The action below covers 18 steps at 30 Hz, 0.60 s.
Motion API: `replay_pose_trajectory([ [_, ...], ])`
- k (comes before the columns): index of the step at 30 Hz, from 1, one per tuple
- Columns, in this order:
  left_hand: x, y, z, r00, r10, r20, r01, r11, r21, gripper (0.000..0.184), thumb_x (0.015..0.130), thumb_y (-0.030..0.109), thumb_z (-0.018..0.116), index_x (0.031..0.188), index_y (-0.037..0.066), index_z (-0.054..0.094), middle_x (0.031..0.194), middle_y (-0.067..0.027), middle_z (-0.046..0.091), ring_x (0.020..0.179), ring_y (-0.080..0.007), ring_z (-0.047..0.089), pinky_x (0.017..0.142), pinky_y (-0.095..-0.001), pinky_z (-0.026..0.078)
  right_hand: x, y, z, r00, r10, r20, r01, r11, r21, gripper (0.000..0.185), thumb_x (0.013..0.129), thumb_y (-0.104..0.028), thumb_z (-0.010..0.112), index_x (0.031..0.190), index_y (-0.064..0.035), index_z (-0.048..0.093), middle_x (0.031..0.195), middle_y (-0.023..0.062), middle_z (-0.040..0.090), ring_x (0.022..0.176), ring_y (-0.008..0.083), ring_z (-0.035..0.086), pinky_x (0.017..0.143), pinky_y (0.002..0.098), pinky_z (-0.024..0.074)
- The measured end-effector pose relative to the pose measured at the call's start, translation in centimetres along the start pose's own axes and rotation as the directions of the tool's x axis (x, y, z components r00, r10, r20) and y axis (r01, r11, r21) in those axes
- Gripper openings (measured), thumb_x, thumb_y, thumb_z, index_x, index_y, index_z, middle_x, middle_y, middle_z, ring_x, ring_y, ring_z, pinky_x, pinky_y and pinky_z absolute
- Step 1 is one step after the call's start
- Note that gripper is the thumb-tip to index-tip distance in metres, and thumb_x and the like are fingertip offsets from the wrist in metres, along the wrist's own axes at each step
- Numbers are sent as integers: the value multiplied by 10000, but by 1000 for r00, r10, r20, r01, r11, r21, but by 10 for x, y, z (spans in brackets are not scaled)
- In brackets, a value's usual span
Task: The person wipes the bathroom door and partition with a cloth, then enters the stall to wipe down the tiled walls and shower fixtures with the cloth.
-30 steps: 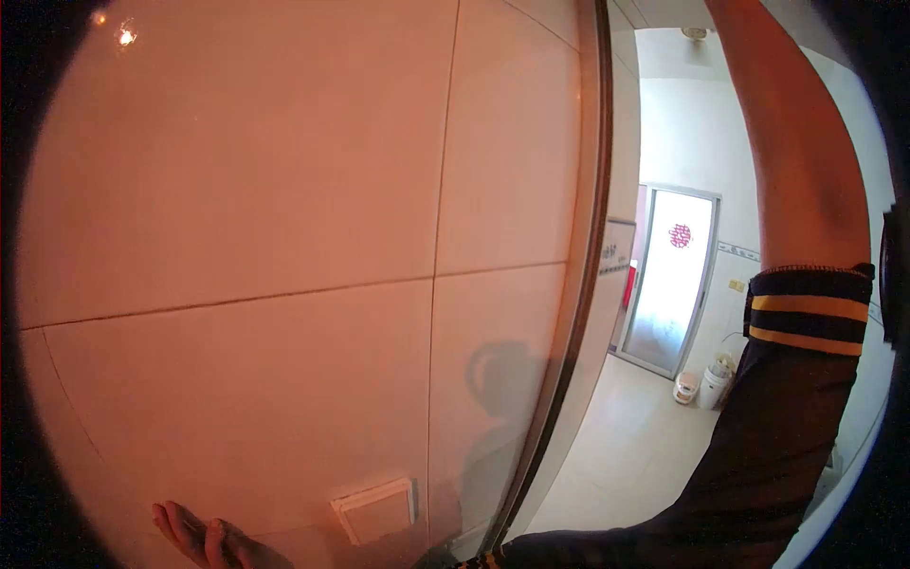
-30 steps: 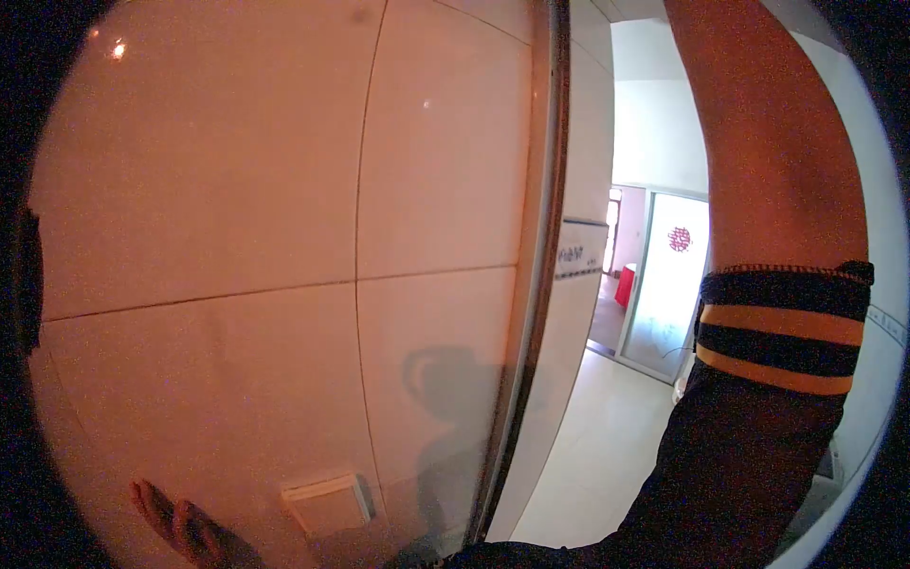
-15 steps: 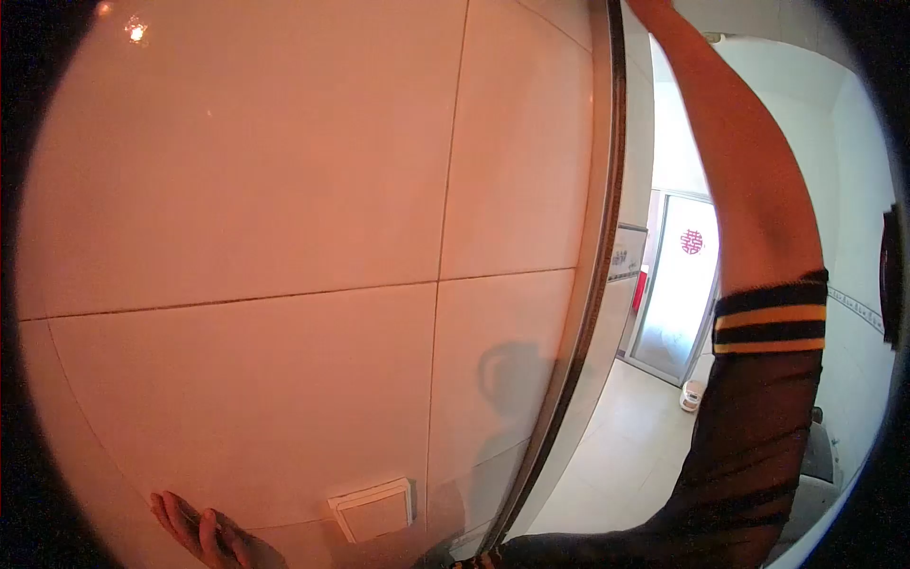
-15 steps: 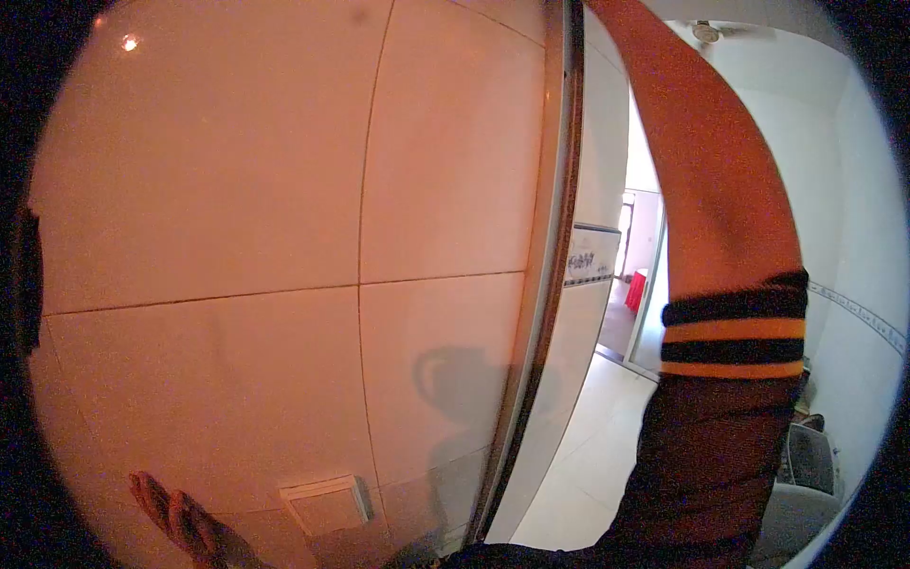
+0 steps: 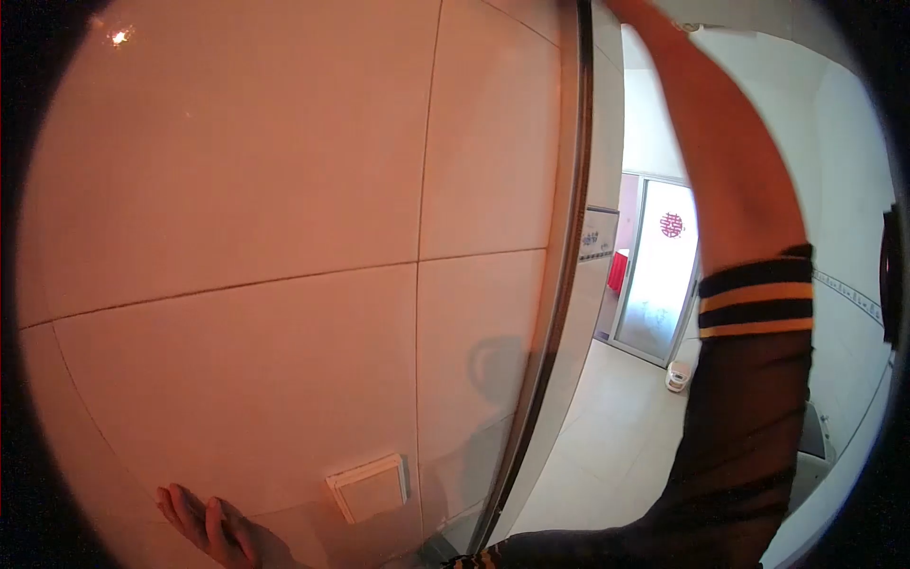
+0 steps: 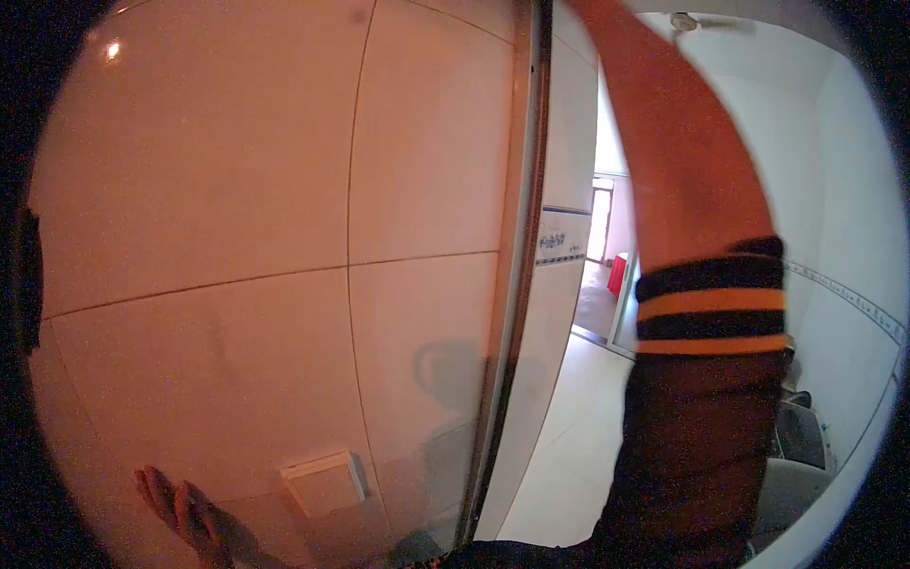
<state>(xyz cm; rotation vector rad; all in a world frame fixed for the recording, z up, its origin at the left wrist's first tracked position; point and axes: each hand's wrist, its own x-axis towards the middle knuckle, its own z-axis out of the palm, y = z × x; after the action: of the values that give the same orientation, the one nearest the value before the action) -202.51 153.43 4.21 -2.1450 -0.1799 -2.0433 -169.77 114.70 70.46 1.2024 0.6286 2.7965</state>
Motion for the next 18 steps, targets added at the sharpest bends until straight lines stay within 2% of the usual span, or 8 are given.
replay_pose_trajectory([
  [2, -5, -2, -6, 1000, 1, 31, -1, 1000, 1, 350, 873, 331, 432, 1155, 133, 494, 1364, -173, 312, 1270, -386, 246, 1017, -544, 153, -25, -83, -39, 890, 22, 455, 6, 998, -61, 486, 762, -74, 422, 1239, 19, 397, 1273, 216, 402, 1193, 348, 364, 1013, 398, 283],
  [4, -10, -3, -12, 998, 4, 57, -4, 1000, 4, 331, 881, 267, 378, 1130, 89, 505, 1347, -214, 316, 1269, -417, 221, 1015, -560, 140, -21, -97, -58, 852, 53, 521, -66, 998, 7, 493, 765, -82, 423, 1247, 16, 389, 1270, 211, 406, 1189, 349, 366, 1010, 388, 289],
  [7, -7, -5, -15, 991, 11, 131, -16, 999, 38, 312, 875, 242, 398, 1125, 91, 507, 1345, -217, 320, 1266, -418, 226, 1016, -555, 144, -21, -110, -108, 654, 148, 742, -301, 951, 75, 472, 759, -70, 441, 1225, 2, 417, 1249, 192, 427, 1163, 354, 384, 989, 375, 313],
  [8, -3, -1, -16, 995, 12, 95, -11, 1000, -12, 273, 839, 191, 424, 1054, 80, 550, 1328, -221, 343, 1262, -415, 241, 1021, -548, 139, -35, -116, -128, 648, 157, 746, -298, 953, 59, 472, 759, -70, 441, 1225, 2, 417, 1249, 192, 427, 1163, 354, 384, 989, 375, 313],
  [10, 2, 2, -18, 998, 3, 65, 2, 997, -74, 240, 802, 139, 449, 982, 69, 592, 1311, -224, 366, 1258, -412, 255, 1025, -542, 135, -77, -131, -151, 746, 90, 660, -253, 955, 155, 415, 768, -249, 515, 1107, -10, 509, 1034, 225, 570, 944, 376, 545, 821, 452, 428],
  [14, 2, 4, -33, 994, -37, 107, 61, 969, -238, 214, 777, 134, 478, 949, 70, 590, 1307, -202, 383, 1244, -395, 290, 1020, -547, 135, -176, -179, -228, 823, 58, 565, -184, 968, 168, 494, 730, -229, 513, 1153, 21, 475, 1169, 219, 476, 1079, 360, 450, 900, 439, 373],
  [16, -1, 5, -47, 988, -21, 153, 75, 929, -362, 186, 756, 121, 497, 907, 81, 598, 1300, -179, 400, 1238, -383, 308, 1024, -532, 139, -217, -209, -288, 764, 85, 639, -269, 943, 196, 508, 709, -191, 531, 1157, 40, 464, 1225, 239, 414, 1129, 366, 397, 921, 450, 343],
  [18, 1, 9, -60, 976, -35, 217, 114, 924, -366, 182, 735, 95, 502, 889, 91, 599, 1282, -158, 425, 1228, -371, 327, 1026, -524, 144, -270, -238, -344, 671, 102, 734, -351, 916, 194, 502, 686, -147, 549, 1140, 51, 470, 1275, 242, 354, 1162, 383, 349, 933, 469, 316],
])
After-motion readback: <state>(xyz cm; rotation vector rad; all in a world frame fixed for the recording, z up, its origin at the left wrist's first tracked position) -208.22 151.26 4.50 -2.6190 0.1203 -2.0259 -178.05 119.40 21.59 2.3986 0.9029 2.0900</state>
